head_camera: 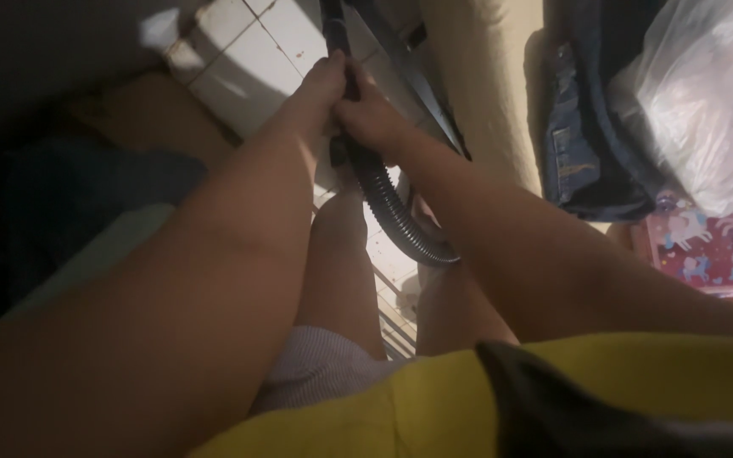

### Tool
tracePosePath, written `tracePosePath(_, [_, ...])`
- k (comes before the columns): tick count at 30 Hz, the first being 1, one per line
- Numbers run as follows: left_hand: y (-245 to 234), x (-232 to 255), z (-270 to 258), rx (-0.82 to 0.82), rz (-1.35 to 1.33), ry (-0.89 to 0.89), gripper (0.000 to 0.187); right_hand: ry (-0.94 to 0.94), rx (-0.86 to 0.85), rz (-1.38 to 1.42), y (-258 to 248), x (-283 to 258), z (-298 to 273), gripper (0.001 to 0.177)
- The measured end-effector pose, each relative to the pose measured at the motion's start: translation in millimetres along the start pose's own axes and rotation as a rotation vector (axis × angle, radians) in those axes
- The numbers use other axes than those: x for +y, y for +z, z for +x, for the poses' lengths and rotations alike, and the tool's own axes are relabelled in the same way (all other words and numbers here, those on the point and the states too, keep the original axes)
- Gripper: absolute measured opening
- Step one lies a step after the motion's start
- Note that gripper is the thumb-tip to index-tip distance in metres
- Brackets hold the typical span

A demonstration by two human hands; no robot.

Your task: The person assembles a vacuum cleaner by connecting the extension pipe to the hose and attaching the hose to the vacuum body by hand.

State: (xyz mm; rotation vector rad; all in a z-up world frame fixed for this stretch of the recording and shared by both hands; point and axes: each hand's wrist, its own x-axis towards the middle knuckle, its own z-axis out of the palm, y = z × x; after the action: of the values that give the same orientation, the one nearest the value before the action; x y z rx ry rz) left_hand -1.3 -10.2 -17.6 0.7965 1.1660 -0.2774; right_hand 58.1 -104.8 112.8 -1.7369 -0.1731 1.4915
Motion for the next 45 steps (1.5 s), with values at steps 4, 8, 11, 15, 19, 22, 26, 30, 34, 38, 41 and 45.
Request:
tracePosePath(4, [8.7,-4.7,0.6,0.024,0.178,0.02,0.048,0.022,0.022,-0.006,-5.4,21.8,3.4,0.08])
tracePosePath(8, [6.4,-1.9,-8.2,-0.009,0.162,0.0,0.047,-0.002,0.071,-0.031,1.0,20.6,-0.8,0.08])
tracePosePath(11, [0.9,1.4,-13.6,-0.071,0.156,-0.016,0.046,0.122,0.116,-0.019,10.4,9.8,-5.9,0.081])
tracePosePath(15, [-3.4,-1.5,-5.9,-0.104,0.219,-0.023,0.048,0.104,0.091,0.011,15.9,4.1,-8.6,0.085])
tracePosePath(19, [-4.9,-2.1,9.8,-0.118,-0.087,-0.142,0.048,0.053,0.076,-0.022,10.6,7.1,1.1,0.082])
tracePosePath(22, [-6.2,-3.9,3.9,-0.045,0.223,0.017,0.049,0.081,0.045,-0.043,7.8,9.3,0.2,0.08])
tracePosePath(26, [-2.9,-14.3,-12.8,0.073,0.241,0.001,0.05,-0.006,-0.037,0.018,7.3,12.0,-13.0,0.077])
tracePosePath(30, [-1.9,-20.0,1.9,0.1,0.23,0.074,0.05,0.018,-0.04,0.036,3.5,9.6,-13.9,0.08])
tracePosePath(34, [2.6,-15.0,17.2,0.086,0.153,0.088,0.049,0.013,-0.001,-0.09,-7.9,12.4,4.0,0.082])
tracePosePath(38, [8.0,-12.2,5.7,0.081,0.095,0.039,0.048,-0.002,-0.009,-0.035,-7.9,23.2,6.6,0.081])
tracePosePath(41, [12.0,-7.2,-4.0,0.055,0.057,0.001,0.047,0.024,0.047,-0.104,-6.7,26.9,2.9,0.082])
tracePosePath(45, [8.2,-4.6,-6.8,0.026,0.2,0.044,0.045,0.115,0.09,-0.041,1.9,21.9,1.0,0.084])
